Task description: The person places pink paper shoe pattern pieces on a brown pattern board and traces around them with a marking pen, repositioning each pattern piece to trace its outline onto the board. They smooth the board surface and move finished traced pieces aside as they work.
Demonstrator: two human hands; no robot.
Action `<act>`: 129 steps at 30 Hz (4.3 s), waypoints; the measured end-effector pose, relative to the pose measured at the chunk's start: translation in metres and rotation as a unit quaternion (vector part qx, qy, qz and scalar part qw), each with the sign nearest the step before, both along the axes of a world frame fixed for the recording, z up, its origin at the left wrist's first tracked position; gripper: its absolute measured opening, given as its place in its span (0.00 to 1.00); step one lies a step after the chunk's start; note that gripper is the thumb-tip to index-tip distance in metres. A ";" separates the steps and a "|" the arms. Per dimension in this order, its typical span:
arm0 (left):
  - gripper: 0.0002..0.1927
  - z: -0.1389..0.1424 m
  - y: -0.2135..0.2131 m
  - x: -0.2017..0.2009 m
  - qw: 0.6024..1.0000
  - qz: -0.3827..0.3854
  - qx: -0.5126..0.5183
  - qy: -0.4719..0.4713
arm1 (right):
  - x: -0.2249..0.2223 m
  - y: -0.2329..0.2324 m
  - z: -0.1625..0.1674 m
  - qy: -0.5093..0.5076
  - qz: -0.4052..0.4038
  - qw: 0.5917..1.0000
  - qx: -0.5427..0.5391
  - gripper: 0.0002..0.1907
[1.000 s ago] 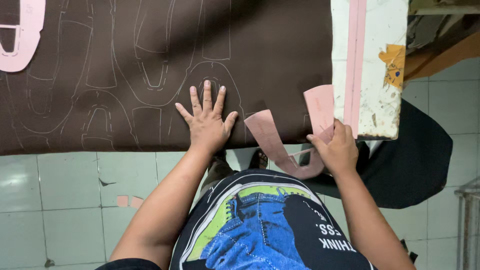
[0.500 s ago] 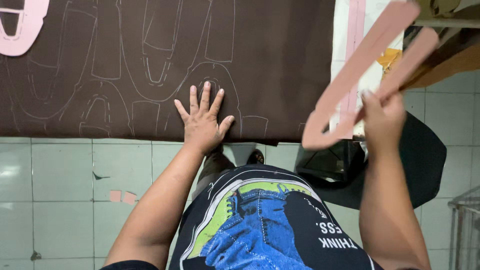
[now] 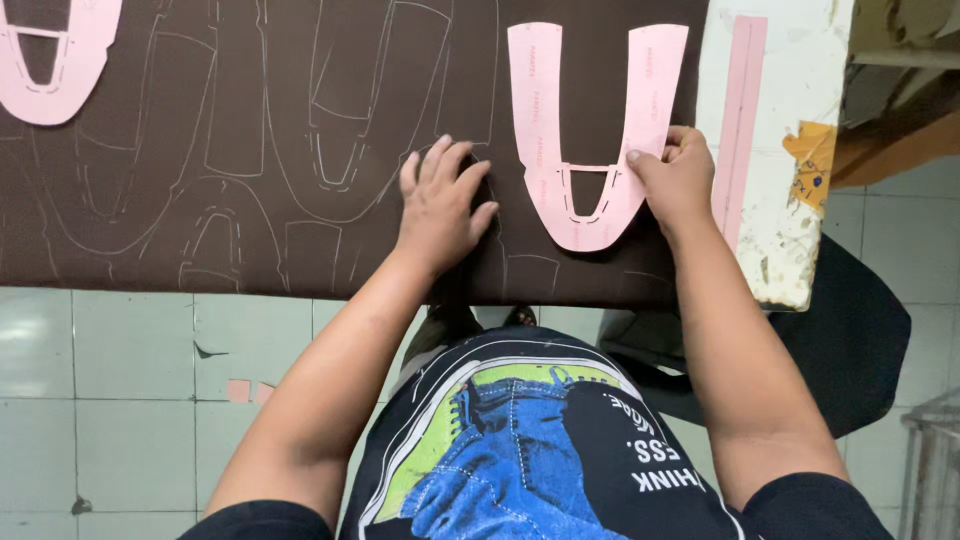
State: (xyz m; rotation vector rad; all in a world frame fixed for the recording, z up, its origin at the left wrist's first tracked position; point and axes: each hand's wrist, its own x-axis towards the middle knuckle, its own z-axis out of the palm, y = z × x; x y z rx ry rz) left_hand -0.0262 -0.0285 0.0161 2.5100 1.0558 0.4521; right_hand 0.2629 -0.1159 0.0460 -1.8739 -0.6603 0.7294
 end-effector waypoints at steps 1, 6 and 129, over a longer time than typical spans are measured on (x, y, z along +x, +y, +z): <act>0.30 -0.001 0.005 0.006 1.000 -0.016 0.011 -0.007 | -0.002 0.000 -0.001 0.012 -0.012 1.000 0.003 0.22; 0.36 -0.001 0.023 0.024 0.998 -0.009 -0.057 -0.004 | -0.016 -0.007 -0.011 -0.017 -0.037 0.999 -0.001 0.20; 0.34 0.001 0.021 0.015 0.998 -0.014 -0.068 -0.012 | -0.014 -0.025 -0.016 -0.005 -0.056 0.997 -0.050 0.07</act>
